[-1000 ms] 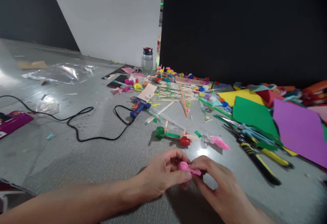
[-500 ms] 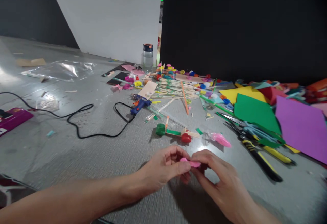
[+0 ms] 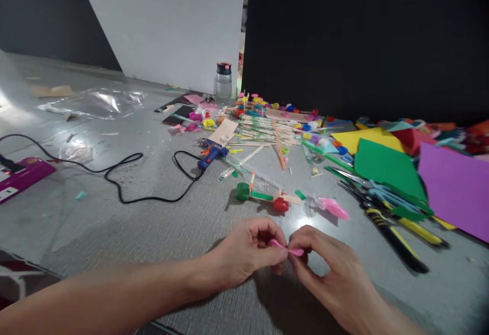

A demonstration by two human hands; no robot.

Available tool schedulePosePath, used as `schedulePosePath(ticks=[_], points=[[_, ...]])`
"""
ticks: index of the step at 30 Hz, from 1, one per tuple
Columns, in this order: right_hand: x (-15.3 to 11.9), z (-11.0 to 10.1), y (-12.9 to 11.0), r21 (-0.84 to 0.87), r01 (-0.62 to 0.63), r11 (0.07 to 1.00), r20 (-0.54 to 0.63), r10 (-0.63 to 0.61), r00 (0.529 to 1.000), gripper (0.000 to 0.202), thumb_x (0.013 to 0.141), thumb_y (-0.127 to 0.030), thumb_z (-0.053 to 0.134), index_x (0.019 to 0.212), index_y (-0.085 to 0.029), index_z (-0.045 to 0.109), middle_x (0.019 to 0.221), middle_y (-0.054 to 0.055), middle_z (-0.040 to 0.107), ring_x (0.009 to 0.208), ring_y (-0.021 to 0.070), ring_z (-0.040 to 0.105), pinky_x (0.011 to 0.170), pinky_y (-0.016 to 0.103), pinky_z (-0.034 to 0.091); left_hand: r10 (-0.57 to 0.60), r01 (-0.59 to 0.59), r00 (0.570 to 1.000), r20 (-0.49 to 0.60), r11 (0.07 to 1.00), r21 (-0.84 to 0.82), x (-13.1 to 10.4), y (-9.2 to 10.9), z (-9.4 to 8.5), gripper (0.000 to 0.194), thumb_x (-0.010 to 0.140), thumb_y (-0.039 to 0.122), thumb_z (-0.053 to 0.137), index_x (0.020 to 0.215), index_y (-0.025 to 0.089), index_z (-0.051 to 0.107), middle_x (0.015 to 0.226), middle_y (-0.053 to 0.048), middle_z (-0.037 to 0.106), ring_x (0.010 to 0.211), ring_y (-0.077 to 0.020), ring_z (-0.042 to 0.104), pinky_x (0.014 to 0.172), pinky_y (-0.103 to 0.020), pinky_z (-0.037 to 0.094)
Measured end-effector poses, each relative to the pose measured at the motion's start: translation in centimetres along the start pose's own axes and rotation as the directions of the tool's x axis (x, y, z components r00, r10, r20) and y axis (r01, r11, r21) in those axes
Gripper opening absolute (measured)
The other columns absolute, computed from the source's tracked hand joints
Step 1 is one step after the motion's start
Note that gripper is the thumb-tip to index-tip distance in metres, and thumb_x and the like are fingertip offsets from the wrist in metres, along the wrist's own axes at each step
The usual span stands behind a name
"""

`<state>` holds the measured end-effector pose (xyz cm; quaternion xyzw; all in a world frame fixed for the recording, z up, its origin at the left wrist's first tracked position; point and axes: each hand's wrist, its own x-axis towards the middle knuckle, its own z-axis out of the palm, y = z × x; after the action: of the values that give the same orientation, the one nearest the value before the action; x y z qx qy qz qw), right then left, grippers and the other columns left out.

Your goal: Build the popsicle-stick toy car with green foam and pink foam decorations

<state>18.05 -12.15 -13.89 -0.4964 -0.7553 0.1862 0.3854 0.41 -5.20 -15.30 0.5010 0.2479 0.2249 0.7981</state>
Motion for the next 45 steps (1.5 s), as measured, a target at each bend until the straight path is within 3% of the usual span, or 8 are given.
schedulePosePath(ticks=[5,9,12,16,21,26,34,45], points=[[0.3,-2.2,1.5,-0.095,-0.142,0.985,-0.216,0.119,0.969,0.008,0.095,-0.020,0.058,0.089,-0.024,0.061,0.081,-0.003,0.065,0.068,0.0124,0.061,0.060,0.021,0.049,-0.031,0.030,0.999,0.016,0.997,0.070,-0.3,0.5,-0.1,0.017,0.077,0.025,0.074,0.079,0.014,0.061,0.064,0.002,0.061,0.060,-0.0089,0.058,0.062,-0.022,0.043],[0.5,-5.2,4.2,-0.158,-0.182,0.970,-0.394,0.107,0.913,0.007,0.096,-0.029,0.063,0.094,-0.024,0.067,0.098,0.002,0.066,0.083,0.0176,0.062,0.069,0.027,0.049,-0.076,0.077,0.996,0.039,0.996,-0.035,-0.1,0.6,-0.6,0.026,0.081,0.037,0.074,0.082,0.015,0.060,0.072,0.000,0.062,0.061,-0.0105,0.061,0.064,-0.026,0.049],[0.7,-6.8,6.3,-0.186,-0.225,0.956,-0.441,0.123,0.889,0.013,0.096,-0.033,0.063,0.091,-0.025,0.071,0.090,0.003,0.065,0.078,0.0194,0.061,0.063,0.030,0.046,-0.107,0.110,0.993,0.039,0.989,-0.097,0.1,0.6,-0.7,0.034,0.087,0.047,0.065,0.079,0.015,0.059,0.072,-0.001,0.061,0.059,-0.0111,0.060,0.061,-0.027,0.053],[0.7,-7.5,7.7,-0.166,-0.280,0.946,-0.427,0.187,0.884,0.016,0.096,-0.035,0.061,0.091,-0.025,0.072,0.079,0.001,0.067,0.068,0.0192,0.061,0.060,0.030,0.046,-0.179,0.179,0.984,0.015,0.984,-0.026,0.0,0.8,-0.5,0.033,0.083,0.043,0.067,0.071,0.014,0.058,0.064,-0.001,0.060,0.052,-0.0089,0.054,0.050,-0.022,0.050],[0.9,-7.2,7.1,-0.148,-0.282,0.948,-0.392,0.205,0.897,0.022,0.098,-0.042,0.058,0.099,-0.024,0.069,0.090,0.003,0.070,0.075,0.0193,0.065,0.064,0.028,0.051,-0.209,0.209,0.978,0.017,0.977,0.040,-0.3,1.2,-0.4,0.025,0.079,0.036,0.067,0.067,0.017,0.055,0.057,0.002,0.058,0.042,-0.0076,0.051,0.038,-0.018,0.044],[1.5,-5.8,7.7,-0.318,-0.317,0.894,-0.348,0.201,0.916,0.036,0.093,-0.051,0.062,0.110,-0.019,0.061,0.096,0.007,0.068,0.077,0.0251,0.064,0.067,0.036,0.050,-0.182,0.181,0.983,-0.002,0.978,0.106,0.0,1.4,0.3,0.035,0.081,0.044,0.065,0.064,0.018,0.050,0.050,0.005,0.052,0.038,-0.0056,0.045,0.035,-0.015,0.037],[1.3,-5.0,8.5,-0.538,-0.285,0.793,-0.308,0.130,0.942,0.025,0.088,-0.031,0.051,0.108,-0.018,0.056,0.103,0.015,0.065,0.097,0.0353,0.061,0.082,0.047,0.047,-0.194,0.197,0.980,-0.038,0.970,0.145,0.5,0.8,1.6,0.032,0.076,0.040,0.067,0.061,0.018,0.049,0.052,0.004,0.051,0.040,-0.0073,0.049,0.033,-0.016,0.039],[0.4,-6.3,7.2,-0.303,-0.273,0.913,-0.292,0.184,0.939,0.018,0.090,-0.033,0.054,0.104,-0.021,0.053,0.088,0.005,0.064,0.074,0.0222,0.063,0.067,0.034,0.051,-0.109,0.114,0.992,-0.070,0.990,0.084,5.2,0.0,6.0,0.020,0.077,0.016,0.057,0.091,0.022,0.045,0.056,0.009,0.052,0.037,-0.0079,0.044,0.036,-0.019,0.039]])
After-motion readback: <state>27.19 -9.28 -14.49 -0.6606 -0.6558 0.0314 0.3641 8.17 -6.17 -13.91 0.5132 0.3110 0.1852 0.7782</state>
